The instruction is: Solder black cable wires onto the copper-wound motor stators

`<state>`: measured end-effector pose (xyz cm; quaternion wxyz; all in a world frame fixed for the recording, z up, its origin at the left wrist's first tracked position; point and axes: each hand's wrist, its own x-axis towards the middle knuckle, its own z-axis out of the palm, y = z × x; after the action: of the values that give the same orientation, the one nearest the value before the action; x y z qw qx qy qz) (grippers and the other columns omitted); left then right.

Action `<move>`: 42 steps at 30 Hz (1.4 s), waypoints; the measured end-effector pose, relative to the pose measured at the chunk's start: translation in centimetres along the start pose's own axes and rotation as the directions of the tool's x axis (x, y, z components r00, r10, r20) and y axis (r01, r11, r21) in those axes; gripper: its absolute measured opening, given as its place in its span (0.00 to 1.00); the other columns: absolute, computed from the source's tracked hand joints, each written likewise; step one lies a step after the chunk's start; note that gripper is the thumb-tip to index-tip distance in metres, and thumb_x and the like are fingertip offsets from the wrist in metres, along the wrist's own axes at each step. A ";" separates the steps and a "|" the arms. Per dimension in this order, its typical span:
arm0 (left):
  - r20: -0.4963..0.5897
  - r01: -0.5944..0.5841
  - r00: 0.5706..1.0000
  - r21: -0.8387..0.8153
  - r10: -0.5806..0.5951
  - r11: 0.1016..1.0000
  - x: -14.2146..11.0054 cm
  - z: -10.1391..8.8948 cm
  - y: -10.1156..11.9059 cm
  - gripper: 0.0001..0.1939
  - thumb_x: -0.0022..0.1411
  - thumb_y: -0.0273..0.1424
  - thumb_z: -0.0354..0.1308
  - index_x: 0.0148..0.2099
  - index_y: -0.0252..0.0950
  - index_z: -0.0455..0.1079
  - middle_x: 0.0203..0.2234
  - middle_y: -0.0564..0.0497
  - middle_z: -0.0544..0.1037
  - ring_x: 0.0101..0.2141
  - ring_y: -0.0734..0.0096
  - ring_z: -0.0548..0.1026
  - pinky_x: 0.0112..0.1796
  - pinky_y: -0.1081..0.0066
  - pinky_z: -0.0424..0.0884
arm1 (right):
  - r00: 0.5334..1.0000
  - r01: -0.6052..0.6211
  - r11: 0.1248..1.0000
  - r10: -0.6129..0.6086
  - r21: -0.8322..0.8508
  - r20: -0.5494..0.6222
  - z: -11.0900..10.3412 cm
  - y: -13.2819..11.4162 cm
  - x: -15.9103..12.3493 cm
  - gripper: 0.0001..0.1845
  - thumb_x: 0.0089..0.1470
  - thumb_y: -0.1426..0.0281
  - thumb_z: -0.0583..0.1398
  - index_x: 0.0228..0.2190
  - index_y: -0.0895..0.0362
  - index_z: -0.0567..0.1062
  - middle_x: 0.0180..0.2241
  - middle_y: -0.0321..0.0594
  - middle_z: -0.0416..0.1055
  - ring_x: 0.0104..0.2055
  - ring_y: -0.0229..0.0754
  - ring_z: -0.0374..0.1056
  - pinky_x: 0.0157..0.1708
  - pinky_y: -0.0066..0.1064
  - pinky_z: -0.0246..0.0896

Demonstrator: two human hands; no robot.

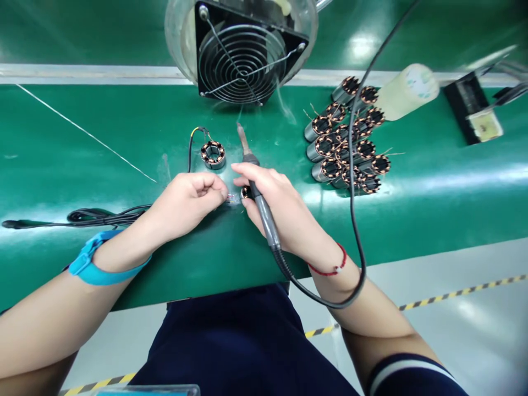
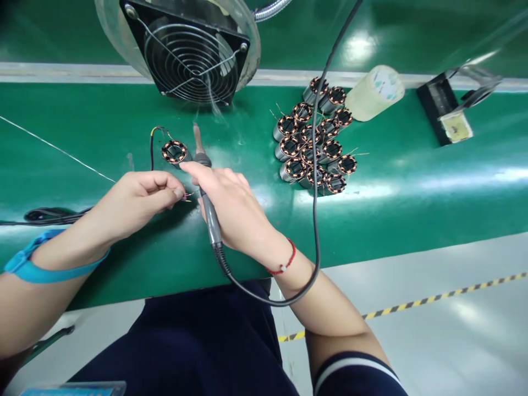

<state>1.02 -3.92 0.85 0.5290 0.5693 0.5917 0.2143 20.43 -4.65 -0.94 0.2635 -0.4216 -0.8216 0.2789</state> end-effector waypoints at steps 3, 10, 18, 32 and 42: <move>0.003 -0.003 1.000 0.003 0.003 1.000 0.0 0.0 0.1 0.08 0.55 0.33 0.57 0.27 0.34 0.70 0.18 0.56 0.68 0.20 0.78 0.61 0.23 0.76 0.57 | 1.000 0.021 0.999 -0.022 0.025 0.002 1.1 0.9 0.4 0.31 0.54 0.80 0.53 0.58 0.47 0.59 0.43 0.34 0.75 0.49 0.46 0.69 0.52 0.45 0.61; -0.008 -0.015 1.000 -0.070 0.014 0.997 0.0 0.0 -0.1 0.07 0.56 0.33 0.57 0.29 0.34 0.69 0.19 0.56 0.67 0.20 0.79 0.59 0.23 0.75 0.55 | 0.989 0.015 1.000 -0.019 -0.025 -0.145 1.8 1.9 0.6 0.27 0.57 0.76 0.53 0.57 0.49 0.61 0.38 0.35 0.76 0.44 0.46 0.69 0.49 0.42 0.60; 0.014 -0.023 1.000 -0.164 0.026 0.986 0.1 0.0 -0.6 0.05 0.57 0.31 0.57 0.31 0.35 0.68 0.20 0.57 0.67 0.20 0.80 0.60 0.23 0.75 0.55 | 0.963 0.142 0.989 -0.145 -0.029 -0.228 2.0 0.6 0.2 0.24 0.57 0.74 0.56 0.55 0.49 0.62 0.34 0.34 0.74 0.38 0.43 0.67 0.44 0.39 0.61; -0.006 -0.338 0.938 0.186 0.345 0.922 -0.9 -0.5 -0.8 0.05 0.62 0.30 0.56 0.35 0.35 0.71 0.30 0.52 0.73 0.29 0.75 0.69 0.31 0.73 0.64 | 0.968 0.119 0.931 -0.031 0.344 -0.251 2.7 1.0 0.2 0.32 0.54 0.76 0.59 0.58 0.49 0.58 0.33 0.31 0.71 0.38 0.40 0.71 0.46 0.39 0.68; -0.022 -0.318 0.936 0.370 0.351 0.873 -0.7 0.0 -0.8 0.05 0.58 0.26 0.53 0.31 0.36 0.70 0.27 0.53 0.73 0.27 0.75 0.69 0.29 0.73 0.64 | 0.989 0.082 0.971 -0.051 0.223 -0.139 1.4 1.4 -0.6 0.30 0.56 0.76 0.57 0.58 0.49 0.60 0.38 0.35 0.74 0.48 0.46 0.69 0.54 0.47 0.61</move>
<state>0.46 -4.78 0.47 0.3435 0.7403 0.5363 0.2154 20.55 -4.86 -3.02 0.3733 -0.3783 -0.7786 0.3335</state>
